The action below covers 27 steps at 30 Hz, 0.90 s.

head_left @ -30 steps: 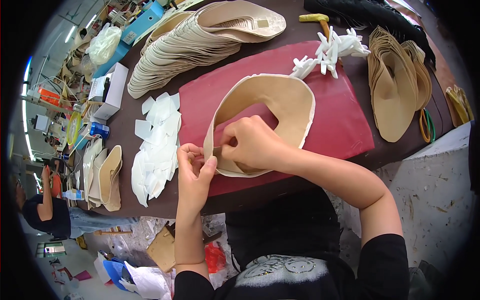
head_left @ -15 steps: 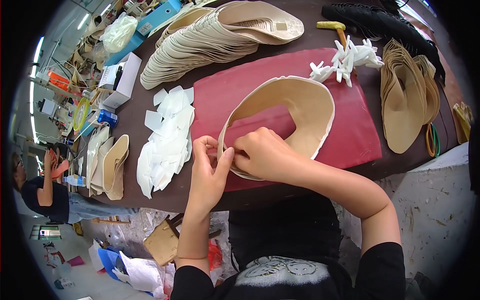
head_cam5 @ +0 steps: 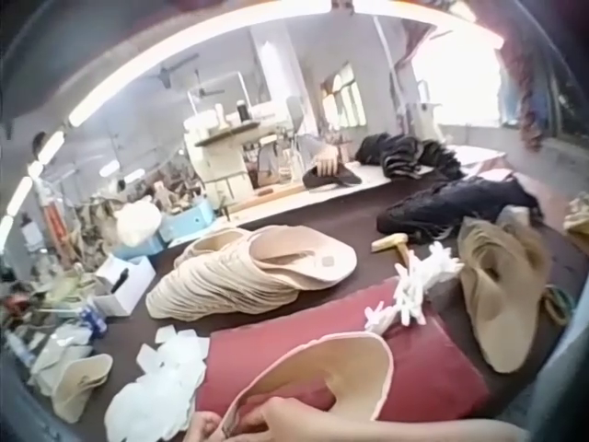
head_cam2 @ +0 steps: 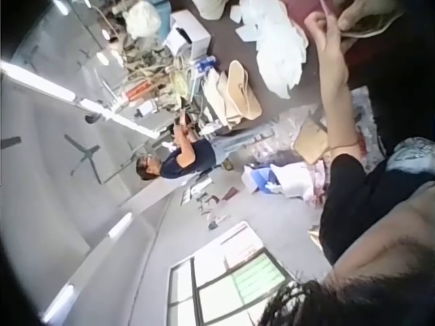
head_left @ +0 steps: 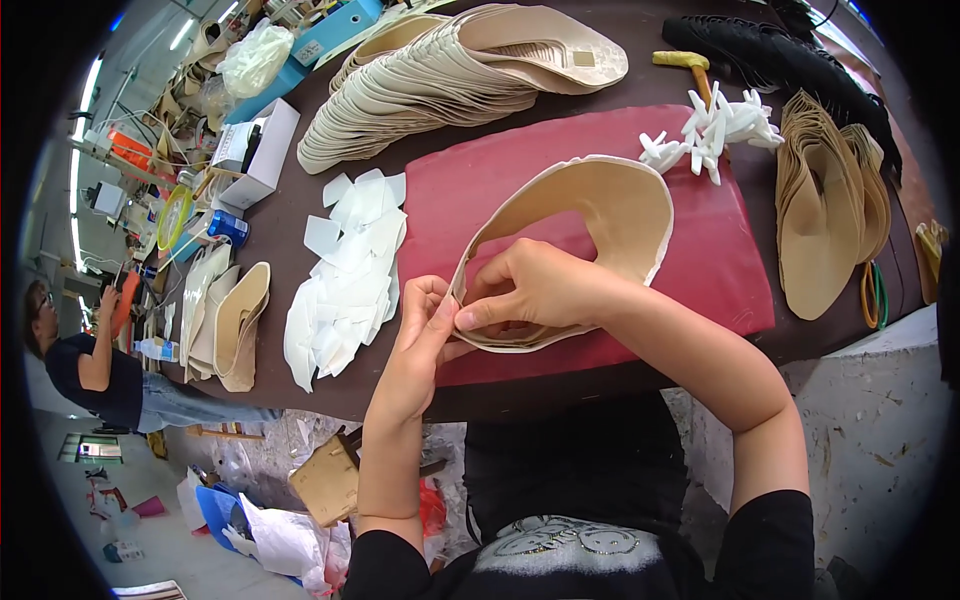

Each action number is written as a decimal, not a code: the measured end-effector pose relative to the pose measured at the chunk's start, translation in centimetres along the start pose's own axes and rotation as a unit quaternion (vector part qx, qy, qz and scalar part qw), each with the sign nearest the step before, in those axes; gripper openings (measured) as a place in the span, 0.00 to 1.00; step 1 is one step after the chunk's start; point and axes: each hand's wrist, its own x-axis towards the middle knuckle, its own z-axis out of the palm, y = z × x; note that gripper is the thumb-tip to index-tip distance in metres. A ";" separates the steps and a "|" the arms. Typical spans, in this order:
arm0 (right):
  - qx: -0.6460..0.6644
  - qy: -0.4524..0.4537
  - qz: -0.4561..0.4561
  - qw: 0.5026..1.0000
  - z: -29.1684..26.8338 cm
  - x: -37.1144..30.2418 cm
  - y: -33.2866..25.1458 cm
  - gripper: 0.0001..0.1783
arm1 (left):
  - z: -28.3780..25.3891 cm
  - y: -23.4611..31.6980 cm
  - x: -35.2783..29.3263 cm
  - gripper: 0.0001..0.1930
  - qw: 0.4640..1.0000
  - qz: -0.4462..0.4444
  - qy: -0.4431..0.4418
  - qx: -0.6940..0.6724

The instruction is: Assembling shoe uppers by applying lining and reinforcement materials.

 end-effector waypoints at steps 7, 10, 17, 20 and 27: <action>-0.035 0.031 -0.072 0.996 0.6 0.8 0.5 0.15 | -1.0 0.4 -0.3 0.15 0.996 -0.039 -0.041 -0.071; -0.028 0.026 -0.038 0.999 0.6 0.5 0.1 0.11 | -0.7 0.4 -0.8 0.12 0.999 -0.028 -0.009 -0.037; -0.405 0.156 -0.064 0.899 1.8 -1.4 -1.9 0.09 | 0.9 1.1 -1.8 0.12 0.950 0.054 0.086 0.295; -0.522 0.358 -0.176 0.754 -0.3 -2.3 -0.4 0.07 | -2.4 2.1 -2.6 0.13 0.939 0.060 0.124 0.315; -0.271 0.444 0.007 0.854 -6.1 -9.1 1.2 0.08 | -3.6 2.5 -2.3 0.21 0.863 0.134 0.156 0.461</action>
